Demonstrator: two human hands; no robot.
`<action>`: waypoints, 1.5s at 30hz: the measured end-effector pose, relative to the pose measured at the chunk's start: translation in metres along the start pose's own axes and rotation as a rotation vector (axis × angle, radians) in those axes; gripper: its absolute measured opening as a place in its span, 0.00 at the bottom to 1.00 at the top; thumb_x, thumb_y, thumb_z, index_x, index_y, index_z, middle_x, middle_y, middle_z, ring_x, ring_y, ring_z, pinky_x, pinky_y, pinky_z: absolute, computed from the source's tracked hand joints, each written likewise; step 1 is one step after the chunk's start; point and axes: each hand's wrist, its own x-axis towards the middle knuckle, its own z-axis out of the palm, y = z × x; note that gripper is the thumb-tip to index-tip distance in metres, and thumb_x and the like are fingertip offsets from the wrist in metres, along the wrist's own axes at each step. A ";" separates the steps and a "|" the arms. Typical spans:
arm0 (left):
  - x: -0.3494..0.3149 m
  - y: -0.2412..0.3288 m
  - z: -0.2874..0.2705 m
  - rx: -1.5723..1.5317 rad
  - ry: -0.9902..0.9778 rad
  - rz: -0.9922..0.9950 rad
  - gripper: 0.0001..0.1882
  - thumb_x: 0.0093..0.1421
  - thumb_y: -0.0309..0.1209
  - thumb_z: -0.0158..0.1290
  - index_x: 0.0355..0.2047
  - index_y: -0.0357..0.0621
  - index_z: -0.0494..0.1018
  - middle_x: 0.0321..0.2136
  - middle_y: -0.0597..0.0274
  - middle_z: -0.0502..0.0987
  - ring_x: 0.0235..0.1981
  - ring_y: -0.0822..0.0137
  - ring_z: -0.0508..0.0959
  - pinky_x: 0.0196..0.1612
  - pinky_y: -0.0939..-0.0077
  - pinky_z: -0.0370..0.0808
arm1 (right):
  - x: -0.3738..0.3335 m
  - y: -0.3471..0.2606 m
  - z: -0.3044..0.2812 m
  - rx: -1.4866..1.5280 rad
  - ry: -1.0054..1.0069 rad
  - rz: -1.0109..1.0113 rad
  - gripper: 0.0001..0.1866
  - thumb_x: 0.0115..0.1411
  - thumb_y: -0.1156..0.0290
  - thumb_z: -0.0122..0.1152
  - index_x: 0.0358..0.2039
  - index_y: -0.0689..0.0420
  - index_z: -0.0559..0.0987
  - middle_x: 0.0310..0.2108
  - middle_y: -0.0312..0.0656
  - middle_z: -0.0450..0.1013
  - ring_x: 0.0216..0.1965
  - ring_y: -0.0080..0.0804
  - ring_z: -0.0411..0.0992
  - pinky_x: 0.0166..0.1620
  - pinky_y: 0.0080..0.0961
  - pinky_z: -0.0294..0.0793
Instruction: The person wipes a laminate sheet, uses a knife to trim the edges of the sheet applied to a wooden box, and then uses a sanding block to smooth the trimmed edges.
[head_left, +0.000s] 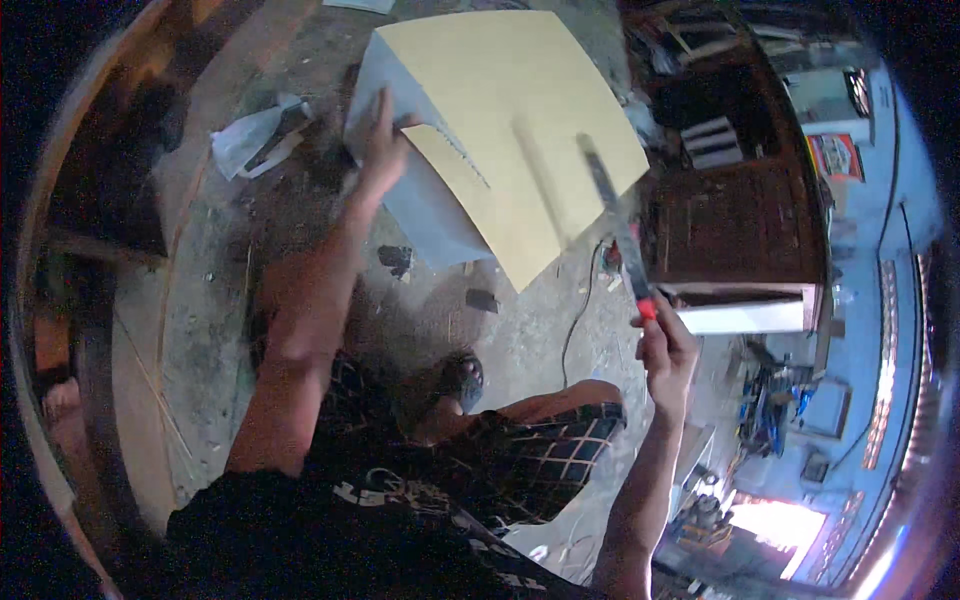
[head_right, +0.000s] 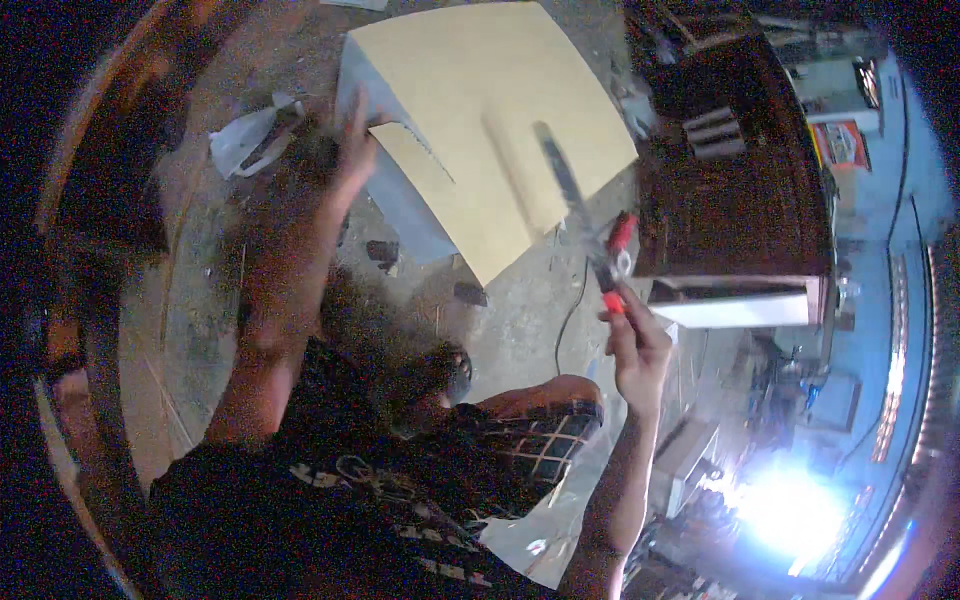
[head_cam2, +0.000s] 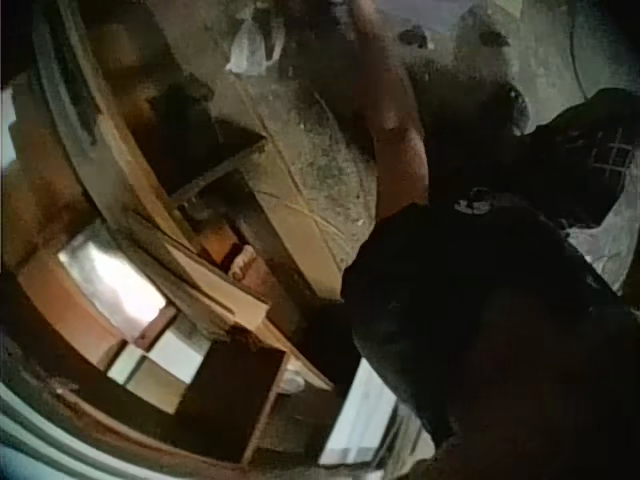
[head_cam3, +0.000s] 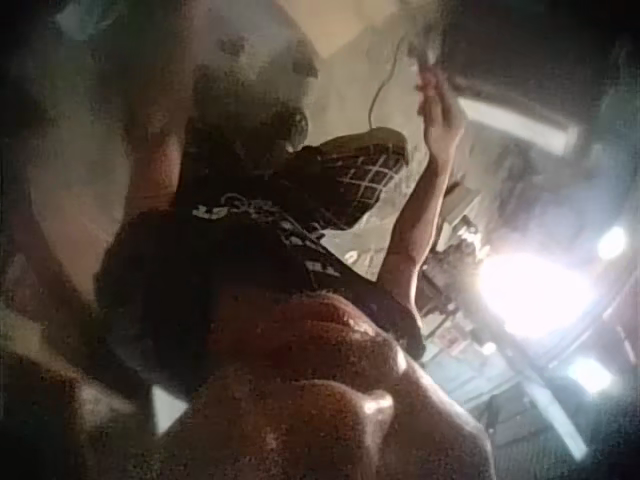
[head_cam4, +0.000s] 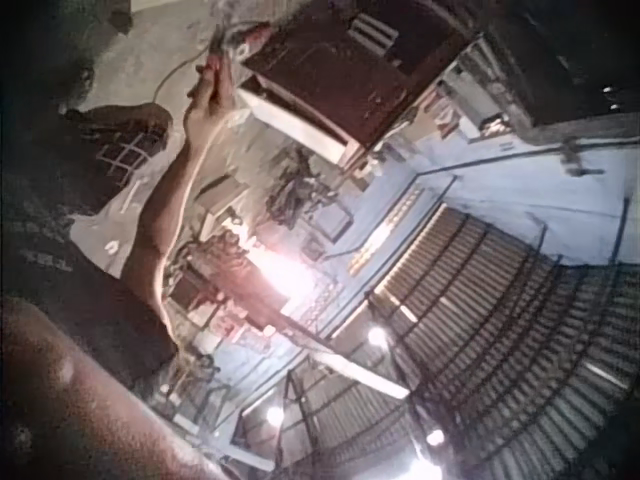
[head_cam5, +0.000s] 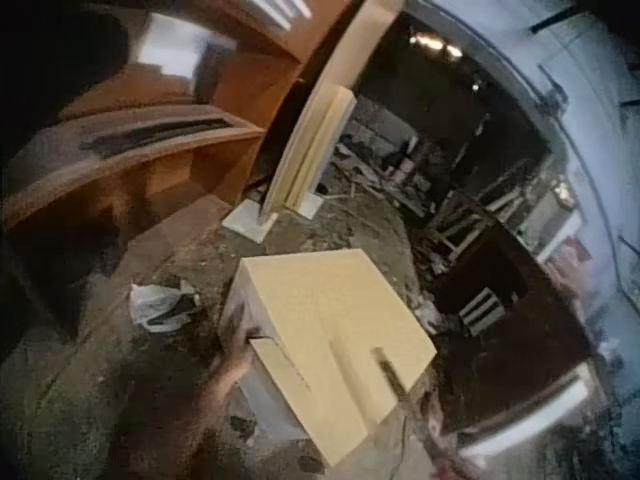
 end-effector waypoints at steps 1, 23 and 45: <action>-0.013 -0.022 -0.004 -0.206 0.019 0.007 0.37 0.66 0.34 0.50 0.70 0.40 0.46 0.70 0.42 0.50 0.69 0.47 0.56 0.69 0.57 0.53 | 0.023 -0.016 0.014 0.026 -0.122 -0.012 0.18 0.66 0.73 0.55 0.57 0.60 0.76 0.35 0.41 0.79 0.24 0.17 0.68 0.29 0.17 0.70; -0.073 0.053 0.018 -0.271 0.108 -0.231 0.11 0.60 0.31 0.58 0.41 0.39 0.78 0.34 0.56 0.79 0.39 0.65 0.79 0.45 0.70 0.76 | 0.141 -0.097 0.048 -0.795 -0.629 -0.706 0.21 0.57 0.77 0.56 0.53 0.55 0.78 0.29 0.53 0.74 0.31 0.52 0.75 0.35 0.45 0.73; -0.037 -0.010 0.005 0.317 -0.343 0.129 0.08 0.53 0.32 0.63 0.34 0.46 0.81 0.31 0.59 0.82 0.35 0.58 0.81 0.42 0.65 0.77 | 0.123 -0.029 0.105 -0.886 -0.552 -0.715 0.23 0.54 0.76 0.59 0.53 0.54 0.78 0.27 0.49 0.73 0.26 0.50 0.76 0.31 0.43 0.78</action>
